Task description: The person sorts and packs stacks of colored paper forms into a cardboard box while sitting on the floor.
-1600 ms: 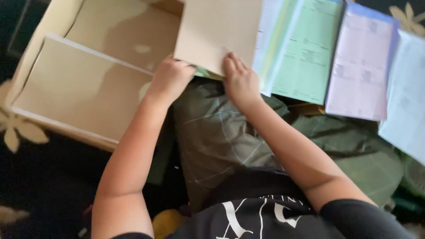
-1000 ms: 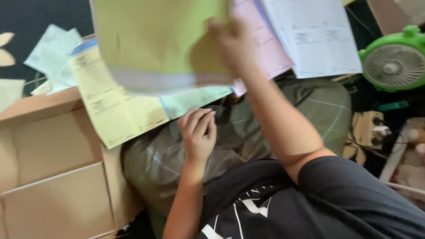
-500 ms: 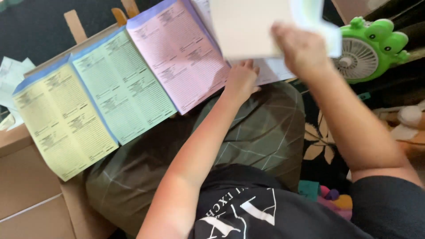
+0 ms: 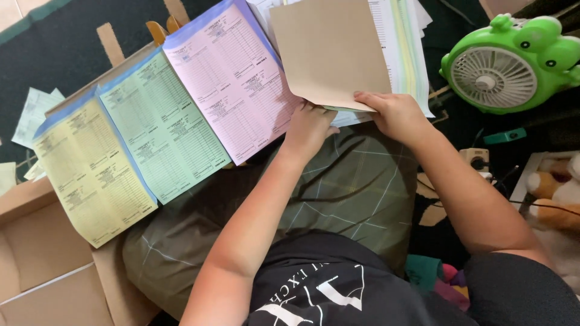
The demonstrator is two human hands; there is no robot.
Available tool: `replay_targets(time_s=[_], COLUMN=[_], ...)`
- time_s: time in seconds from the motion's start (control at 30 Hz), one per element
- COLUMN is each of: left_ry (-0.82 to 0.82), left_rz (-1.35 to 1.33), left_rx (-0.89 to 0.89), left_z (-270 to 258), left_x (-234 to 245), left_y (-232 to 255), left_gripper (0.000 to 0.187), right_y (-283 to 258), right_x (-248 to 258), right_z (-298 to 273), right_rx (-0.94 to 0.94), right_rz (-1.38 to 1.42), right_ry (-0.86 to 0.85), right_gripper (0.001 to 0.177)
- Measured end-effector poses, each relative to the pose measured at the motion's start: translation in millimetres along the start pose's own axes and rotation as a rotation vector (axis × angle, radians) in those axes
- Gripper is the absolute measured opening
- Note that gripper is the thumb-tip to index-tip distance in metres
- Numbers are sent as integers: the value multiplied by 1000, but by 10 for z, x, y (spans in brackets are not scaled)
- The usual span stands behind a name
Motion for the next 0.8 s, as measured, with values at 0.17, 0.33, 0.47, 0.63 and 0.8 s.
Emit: replay_targets(time_s=[0.17, 0.33, 0.47, 0.63, 0.8], left_ry=[190, 505, 334, -50, -53], left_rz=[39, 124, 32, 56, -102], left_rx=[-73, -135, 272, 655, 593], left_z=[69, -44, -652, -1698, -1775], left_x=[508, 891, 723, 1055, 1099], left_y=[203, 385, -249, -729, -670], left_gripper=[14, 12, 18, 22, 69], right_y=[-138, -316, 137, -518, -1924], right_x=[16, 49, 191, 831, 317], right_z=[-83, -164, -66, 407, 917], right_rx=[35, 138, 121, 102, 474], right_rz=[5, -119, -26, -18, 28], right_ry=[27, 163, 272, 450, 307], right_gripper=[39, 57, 43, 16, 32])
Point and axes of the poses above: each hand's wrist, its own z-axis towards the middle knuckle, its own x-axis out of the back of the hand, y = z × x, the point moved 10 cm from there along z, towards the middle knuckle, and after that the axes turned 14 degrees about -x, right-handed, at the moved point
